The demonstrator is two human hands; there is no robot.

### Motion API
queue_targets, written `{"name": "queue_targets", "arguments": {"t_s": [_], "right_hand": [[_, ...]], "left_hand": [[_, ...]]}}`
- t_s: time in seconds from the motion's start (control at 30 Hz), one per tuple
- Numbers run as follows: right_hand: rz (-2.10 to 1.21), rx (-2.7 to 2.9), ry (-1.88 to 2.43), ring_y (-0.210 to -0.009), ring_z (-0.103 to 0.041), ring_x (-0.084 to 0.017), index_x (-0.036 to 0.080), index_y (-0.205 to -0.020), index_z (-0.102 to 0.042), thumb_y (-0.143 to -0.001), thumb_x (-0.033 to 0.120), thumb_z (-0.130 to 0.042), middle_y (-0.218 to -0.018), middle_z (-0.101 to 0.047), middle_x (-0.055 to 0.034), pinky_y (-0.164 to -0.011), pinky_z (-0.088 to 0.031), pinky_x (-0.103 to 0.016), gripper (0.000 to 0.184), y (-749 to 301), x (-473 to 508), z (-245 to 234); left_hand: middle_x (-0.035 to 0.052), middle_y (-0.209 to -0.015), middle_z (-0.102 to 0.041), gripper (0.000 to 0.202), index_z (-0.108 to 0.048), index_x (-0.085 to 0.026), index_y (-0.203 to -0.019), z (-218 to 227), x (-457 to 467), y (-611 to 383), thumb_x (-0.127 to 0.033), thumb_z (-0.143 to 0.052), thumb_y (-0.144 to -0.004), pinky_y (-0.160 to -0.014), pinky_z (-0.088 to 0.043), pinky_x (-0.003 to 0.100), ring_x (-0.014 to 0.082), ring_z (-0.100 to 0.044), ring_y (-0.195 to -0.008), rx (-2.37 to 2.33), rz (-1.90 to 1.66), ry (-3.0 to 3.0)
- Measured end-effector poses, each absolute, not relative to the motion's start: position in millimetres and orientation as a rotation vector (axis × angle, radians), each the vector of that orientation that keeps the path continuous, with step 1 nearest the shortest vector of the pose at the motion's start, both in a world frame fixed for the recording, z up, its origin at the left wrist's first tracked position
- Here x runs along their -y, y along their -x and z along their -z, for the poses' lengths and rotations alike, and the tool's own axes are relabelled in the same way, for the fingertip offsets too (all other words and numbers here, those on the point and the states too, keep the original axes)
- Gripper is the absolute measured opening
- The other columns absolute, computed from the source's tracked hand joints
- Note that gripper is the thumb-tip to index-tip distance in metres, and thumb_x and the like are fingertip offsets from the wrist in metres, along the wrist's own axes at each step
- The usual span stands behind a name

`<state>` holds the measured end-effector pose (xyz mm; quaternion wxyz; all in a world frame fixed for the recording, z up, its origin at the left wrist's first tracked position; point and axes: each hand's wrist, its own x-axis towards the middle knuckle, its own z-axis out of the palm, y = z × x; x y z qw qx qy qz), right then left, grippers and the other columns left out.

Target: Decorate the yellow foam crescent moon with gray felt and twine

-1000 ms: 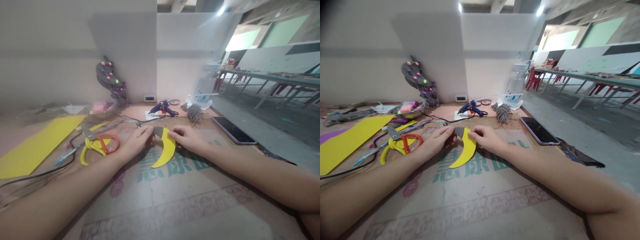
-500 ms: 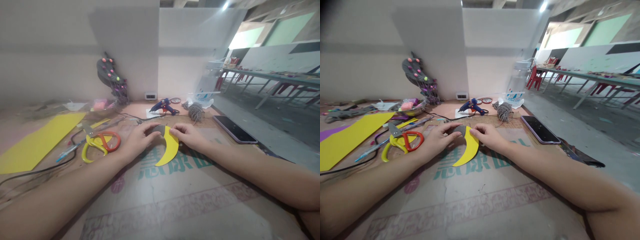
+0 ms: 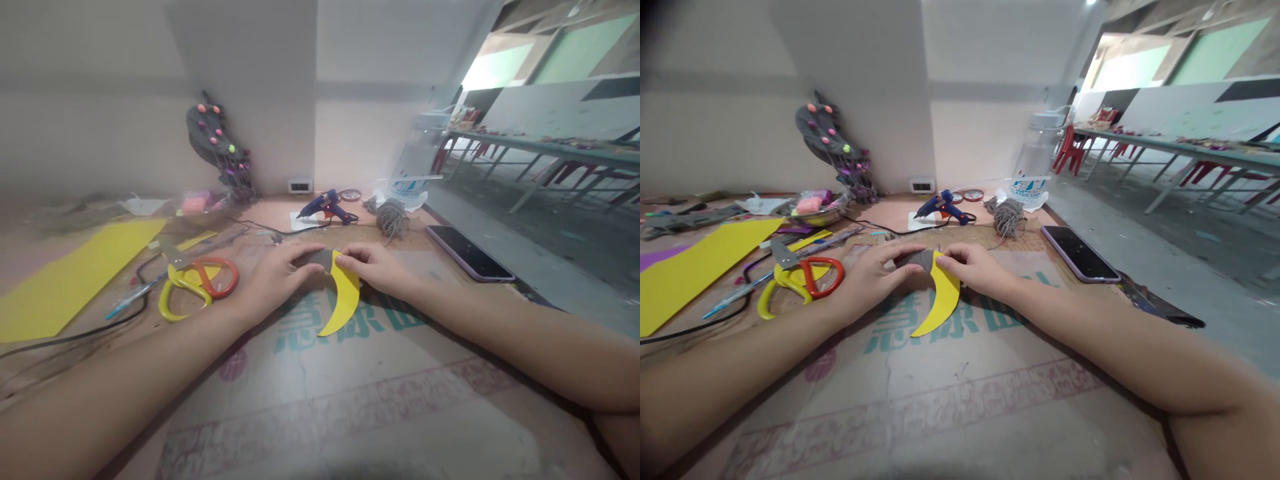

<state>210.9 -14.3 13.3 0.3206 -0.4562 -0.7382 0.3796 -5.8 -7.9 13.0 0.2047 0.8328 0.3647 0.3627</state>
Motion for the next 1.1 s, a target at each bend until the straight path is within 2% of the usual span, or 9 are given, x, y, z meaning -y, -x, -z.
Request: {"name": "queue_targets", "arguments": {"t_s": [0.17, 0.33, 0.53, 0.67, 0.87, 1.0, 1.1], "right_hand": [[-0.974, 1.948, 1.194, -0.057, -0.045, -0.010, 0.016, -0.075, -0.058, -0.087, 0.048, -0.053, -0.064, -0.050, 0.0017, -0.051, -0.034, -0.023, 0.035, -209.6, 15.1, -15.3], [-0.864, 1.977, 1.184, -0.059, -0.046, -0.011, 0.015, -0.077, -0.060, -0.089, 0.047, -0.051, -0.066, -0.051, 0.0009, -0.053, -0.035, -0.024, 0.035, -211.1, 15.2, -13.5], [-0.660, 2.044, 1.121, -0.065, -0.052, -0.013, 0.016, -0.079, -0.062, -0.090, 0.040, -0.050, -0.073, -0.060, -0.0013, -0.059, -0.040, -0.024, 0.029, -210.8, 18.6, -11.4], [-0.530, 2.128, 1.089, -0.072, -0.057, -0.015, 0.017, -0.081, -0.064, -0.089, 0.038, -0.051, -0.080, -0.067, -0.0039, -0.064, -0.043, -0.026, 0.026, -210.5, 20.2, -9.8], [-0.469, 2.166, 1.072, -0.072, -0.058, -0.015, 0.018, -0.081, -0.065, -0.090, 0.039, -0.051, -0.081, -0.068, -0.0041, -0.064, -0.043, -0.026, 0.027, -211.4, 18.7, -8.1], [-0.492, 2.178, 1.060, -0.068, -0.056, -0.014, 0.017, -0.081, -0.065, -0.090, 0.037, -0.051, -0.078, -0.067, -0.0036, -0.063, -0.042, -0.025, 0.026, -210.6, 19.5, -10.9], [-0.544, 2.189, 1.014, -0.068, -0.057, -0.014, 0.017, -0.081, -0.064, -0.091, 0.035, -0.051, -0.080, -0.067, -0.0036, -0.063, -0.043, -0.025, 0.024, -210.1, 20.1, -12.2]], "left_hand": [[0.0054, -0.112, -0.069, 0.034, -0.063, -0.021, -0.114, -10.4, 8.5, 6.1, -0.040, -0.061, -0.085, -0.092, -0.047, 0.036, 0.0216, -0.062, -0.102, -1.018, -1.032, -2.347], [0.0036, -0.099, -0.068, 0.033, -0.062, -0.020, -0.106, -8.9, 9.4, 5.3, -0.044, -0.062, -0.083, -0.081, -0.048, 0.031, 0.0189, -0.060, -0.089, -1.098, -1.095, -2.317], [0.0038, -0.096, -0.068, 0.029, -0.062, -0.018, -0.099, -13.2, 10.6, 4.5, -0.044, -0.055, -0.087, -0.077, -0.047, 0.029, 0.0190, -0.060, -0.088, -1.120, -1.077, -2.283], [0.0025, -0.086, -0.067, 0.027, -0.064, -0.017, -0.090, -15.8, 10.0, 4.1, -0.041, -0.050, -0.089, -0.072, -0.046, 0.028, 0.0179, -0.060, -0.080, -1.091, -1.006, -2.254], [0.0012, -0.084, -0.067, 0.021, -0.065, -0.017, -0.087, -17.8, 11.4, 3.1, -0.037, -0.055, -0.087, -0.072, -0.045, 0.026, 0.0165, -0.060, -0.079, -1.085, -1.021, -2.216], [0.0007, -0.086, -0.069, 0.023, -0.067, -0.019, -0.092, -18.0, 10.5, 4.6, -0.040, -0.060, -0.085, -0.074, -0.046, 0.027, 0.0168, -0.061, -0.082, -1.063, -0.973, -2.101], [0.0015, -0.086, -0.069, 0.025, -0.068, -0.018, -0.088, -18.3, 9.4, 5.1, -0.041, -0.062, -0.083, -0.072, -0.047, 0.027, 0.0169, -0.062, -0.081, -1.063, -0.913, -2.002]]}}
